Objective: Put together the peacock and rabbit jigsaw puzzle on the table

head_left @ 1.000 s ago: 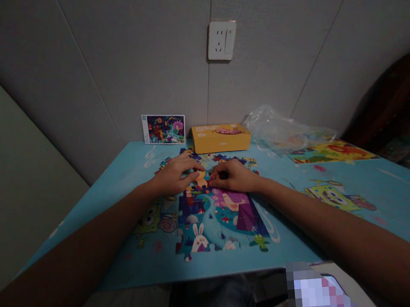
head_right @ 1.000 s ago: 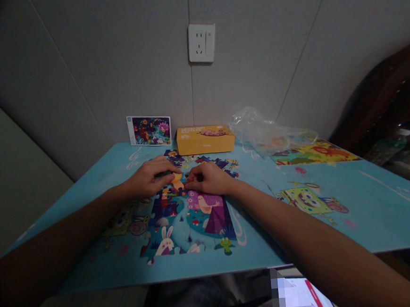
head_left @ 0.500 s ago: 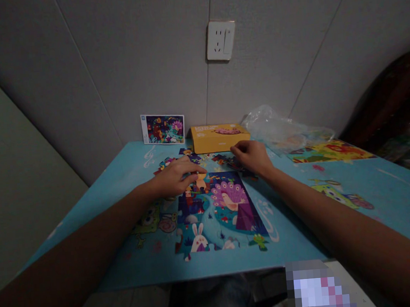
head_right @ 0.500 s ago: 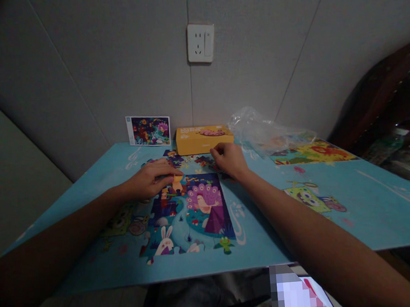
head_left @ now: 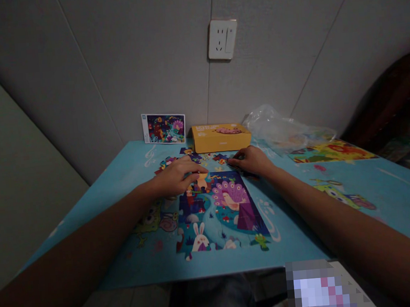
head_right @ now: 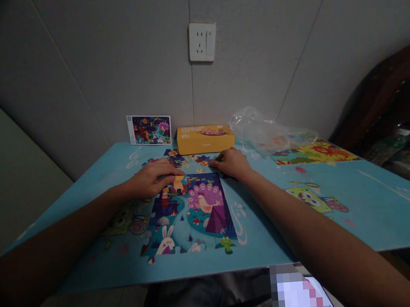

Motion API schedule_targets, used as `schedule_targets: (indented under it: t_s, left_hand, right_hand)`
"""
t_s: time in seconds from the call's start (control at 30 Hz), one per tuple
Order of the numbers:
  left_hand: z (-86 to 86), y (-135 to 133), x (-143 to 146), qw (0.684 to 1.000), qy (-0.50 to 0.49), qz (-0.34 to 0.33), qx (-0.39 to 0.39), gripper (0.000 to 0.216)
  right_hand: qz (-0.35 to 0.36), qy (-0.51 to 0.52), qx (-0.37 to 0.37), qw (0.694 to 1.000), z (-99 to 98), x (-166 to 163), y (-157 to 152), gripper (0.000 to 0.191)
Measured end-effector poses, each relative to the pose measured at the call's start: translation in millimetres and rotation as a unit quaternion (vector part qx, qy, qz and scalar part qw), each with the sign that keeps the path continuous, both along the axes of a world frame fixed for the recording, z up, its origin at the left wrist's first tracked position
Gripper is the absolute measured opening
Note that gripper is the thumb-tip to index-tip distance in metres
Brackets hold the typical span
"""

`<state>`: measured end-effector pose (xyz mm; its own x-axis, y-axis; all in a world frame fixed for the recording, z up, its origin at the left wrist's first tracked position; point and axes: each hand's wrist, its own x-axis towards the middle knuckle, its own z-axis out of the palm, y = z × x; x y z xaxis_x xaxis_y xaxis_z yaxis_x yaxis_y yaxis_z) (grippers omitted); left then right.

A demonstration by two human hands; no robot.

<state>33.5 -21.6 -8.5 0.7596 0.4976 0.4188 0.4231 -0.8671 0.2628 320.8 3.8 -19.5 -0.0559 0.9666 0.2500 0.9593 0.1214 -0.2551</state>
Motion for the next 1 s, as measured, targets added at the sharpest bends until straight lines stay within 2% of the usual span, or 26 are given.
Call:
schedule_targets:
  t_s: [0.2,0.43,0.5,0.6,0.77,0.87,1.0]
  left_hand:
    - [1.1,-0.5,0.5,1.0,0.002,0.005,-0.002,0.029]
    - [1.3,-1.2,0.5,1.0,-0.002,0.002,-0.006,0.028]
    - [1.5,-1.7,0.5,1.0,-0.004,0.004,-0.005,0.028]
    - [2.3,-2.4,0.6,1.0,-0.003,0.004,-0.002,0.029]
    - [2.3,-2.6,1.5,1.0,-0.003,0.007,0.003,0.028]
    - [1.2,-1.7,2.2,1.0,-0.009,0.01,0.001,0.027]
    - [0.7,-0.7,3.3,1.0,-0.016,0.011,-0.004,0.024]
  right_hand:
    - [-0.015,-0.004,0.019,1.0,1.2,-5.2,-0.9,0.044]
    - [0.014,0.107,0.071,0.992,11.4,-16.3,-10.3,0.017]
    - [0.05,0.167,0.087,0.981,13.7,-20.1,-14.2,0.017]
    - [0.141,0.242,0.079,0.957,13.1,-26.3,-19.9,0.022]
    - [0.262,0.255,0.066,0.928,7.6,-34.2,-25.6,0.023]
    - [0.289,0.248,0.071,0.922,6.2,-35.6,-26.5,0.023]
    - [0.285,0.251,0.079,0.922,7.5,-35.0,-27.5,0.024]
